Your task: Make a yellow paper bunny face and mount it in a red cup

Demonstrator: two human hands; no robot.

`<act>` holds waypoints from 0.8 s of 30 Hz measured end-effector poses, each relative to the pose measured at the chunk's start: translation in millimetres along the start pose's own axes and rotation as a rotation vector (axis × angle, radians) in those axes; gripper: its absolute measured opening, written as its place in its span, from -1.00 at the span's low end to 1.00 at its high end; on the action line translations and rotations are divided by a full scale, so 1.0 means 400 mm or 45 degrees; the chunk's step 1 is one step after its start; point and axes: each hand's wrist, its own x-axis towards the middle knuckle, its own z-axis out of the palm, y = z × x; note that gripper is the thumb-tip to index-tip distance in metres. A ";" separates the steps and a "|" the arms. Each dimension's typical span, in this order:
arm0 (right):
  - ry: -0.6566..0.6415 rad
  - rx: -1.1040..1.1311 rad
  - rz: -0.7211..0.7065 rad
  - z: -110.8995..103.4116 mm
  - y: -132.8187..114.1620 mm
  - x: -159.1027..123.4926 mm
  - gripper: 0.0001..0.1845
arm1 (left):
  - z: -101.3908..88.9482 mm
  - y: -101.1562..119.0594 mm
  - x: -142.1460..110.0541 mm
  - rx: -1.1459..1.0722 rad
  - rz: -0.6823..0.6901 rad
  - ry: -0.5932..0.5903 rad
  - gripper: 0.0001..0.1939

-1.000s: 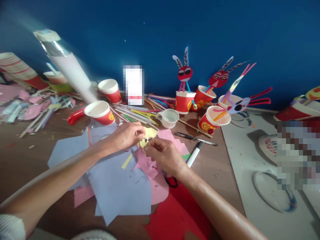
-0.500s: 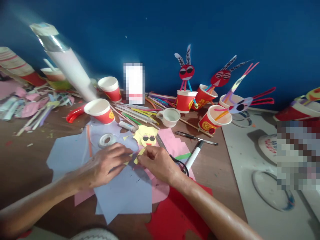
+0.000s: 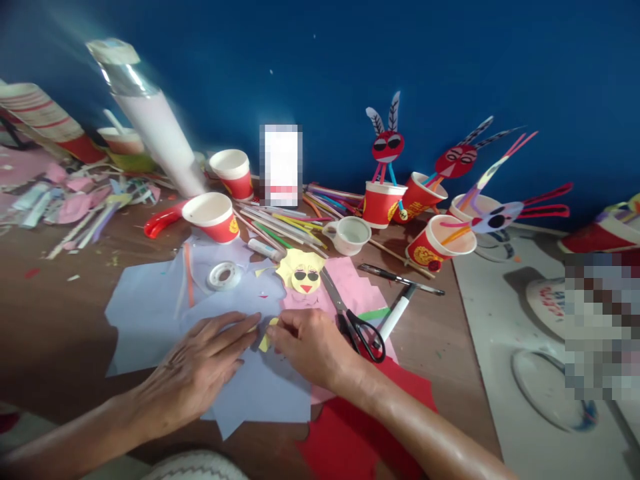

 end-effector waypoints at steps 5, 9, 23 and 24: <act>0.033 -0.278 -0.104 0.029 -0.022 0.008 -0.73 | -0.009 -0.006 -0.023 -0.049 -0.043 0.024 -0.59; 0.145 -0.532 -0.170 0.070 -0.006 0.015 -0.77 | -0.001 0.001 -0.040 -0.058 -0.024 0.008 -0.59; 0.288 -0.956 -0.454 0.092 0.026 0.014 -0.81 | 0.025 0.021 -0.048 -0.058 -0.093 0.051 -0.59; 0.288 -0.969 -0.460 0.091 0.026 0.015 -0.81 | 0.025 0.018 -0.052 -0.061 -0.093 0.050 -0.58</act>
